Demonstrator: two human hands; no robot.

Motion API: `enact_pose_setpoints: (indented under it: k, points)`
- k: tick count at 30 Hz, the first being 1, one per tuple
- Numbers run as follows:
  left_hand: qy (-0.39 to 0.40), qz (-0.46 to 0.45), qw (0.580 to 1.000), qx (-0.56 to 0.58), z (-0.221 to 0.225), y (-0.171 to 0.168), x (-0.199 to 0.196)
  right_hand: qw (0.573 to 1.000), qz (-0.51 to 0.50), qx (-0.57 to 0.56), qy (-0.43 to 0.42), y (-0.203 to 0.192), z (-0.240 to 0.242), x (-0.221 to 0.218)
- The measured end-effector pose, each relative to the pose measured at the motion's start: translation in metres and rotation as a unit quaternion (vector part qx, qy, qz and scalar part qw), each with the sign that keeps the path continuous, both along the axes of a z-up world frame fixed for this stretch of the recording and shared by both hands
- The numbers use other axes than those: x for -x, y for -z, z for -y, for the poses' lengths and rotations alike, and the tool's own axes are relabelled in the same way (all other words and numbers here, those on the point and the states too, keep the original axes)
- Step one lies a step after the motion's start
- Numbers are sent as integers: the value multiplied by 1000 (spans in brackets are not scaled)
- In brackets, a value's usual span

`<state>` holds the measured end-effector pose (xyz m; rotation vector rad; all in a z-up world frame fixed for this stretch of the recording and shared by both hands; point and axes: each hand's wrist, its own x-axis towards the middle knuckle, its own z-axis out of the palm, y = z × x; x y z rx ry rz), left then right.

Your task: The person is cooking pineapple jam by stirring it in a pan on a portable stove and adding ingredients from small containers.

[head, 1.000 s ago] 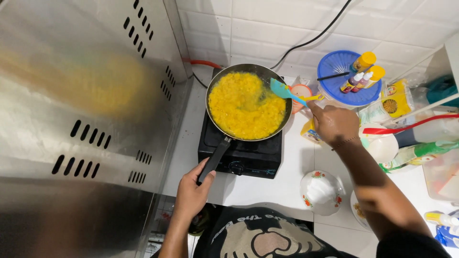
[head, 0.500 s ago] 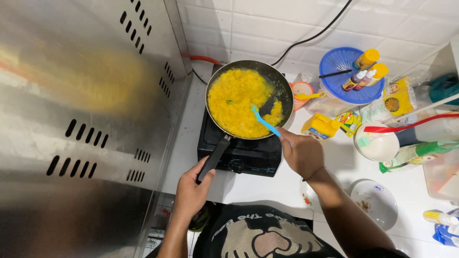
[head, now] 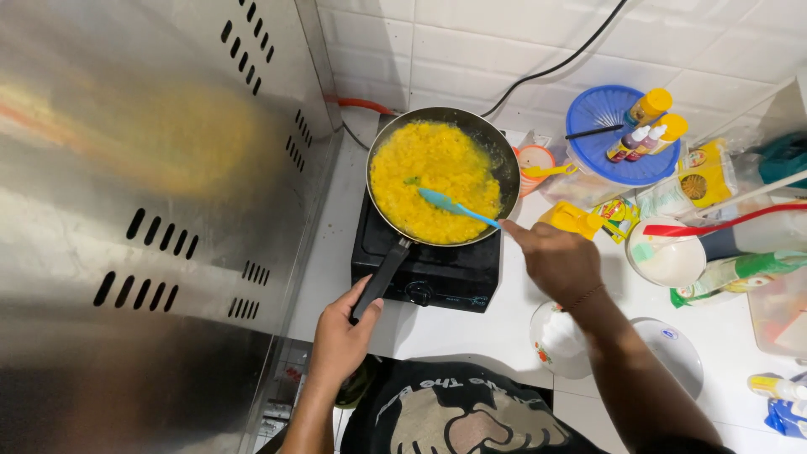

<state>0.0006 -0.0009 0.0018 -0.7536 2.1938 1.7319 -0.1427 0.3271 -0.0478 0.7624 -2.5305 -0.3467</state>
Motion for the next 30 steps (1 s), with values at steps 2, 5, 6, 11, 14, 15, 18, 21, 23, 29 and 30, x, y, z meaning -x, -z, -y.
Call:
enact_pose_setpoints:
  k: [2,5,6,11,14,15,18,21,23,29,30]
  points:
    - [0,3,1000,6,1,-3,1,996,-53,-12,-75,-23,-12,19]
    - [3,0,1000,11,0,0,1,996,65,64,-14,-54,-22,44]
    - [1,-9,1000,13,0,1,1,954,226,156,121,-65,-23,53]
    - [-2,-30,999,11,1,6,0,974,172,67,132,-35,-32,121]
    - [-6,-32,999,-12,6,9,3,975,178,45,125,-21,-24,152]
    - [-4,-37,999,-30,8,12,3,970,207,50,122,-16,-21,160]
    - [2,-33,999,-29,9,8,5,952,283,65,96,-14,-12,185]
    - [2,-35,999,-27,10,11,6,957,282,61,43,-10,-5,207]
    - [1,-37,999,-30,10,13,6,957,283,53,29,-9,-1,221]
    - [5,-23,1000,-17,10,10,7,967,243,36,-67,-6,15,235]
    - [4,-28,999,-16,9,9,6,968,211,37,-128,-6,18,234]
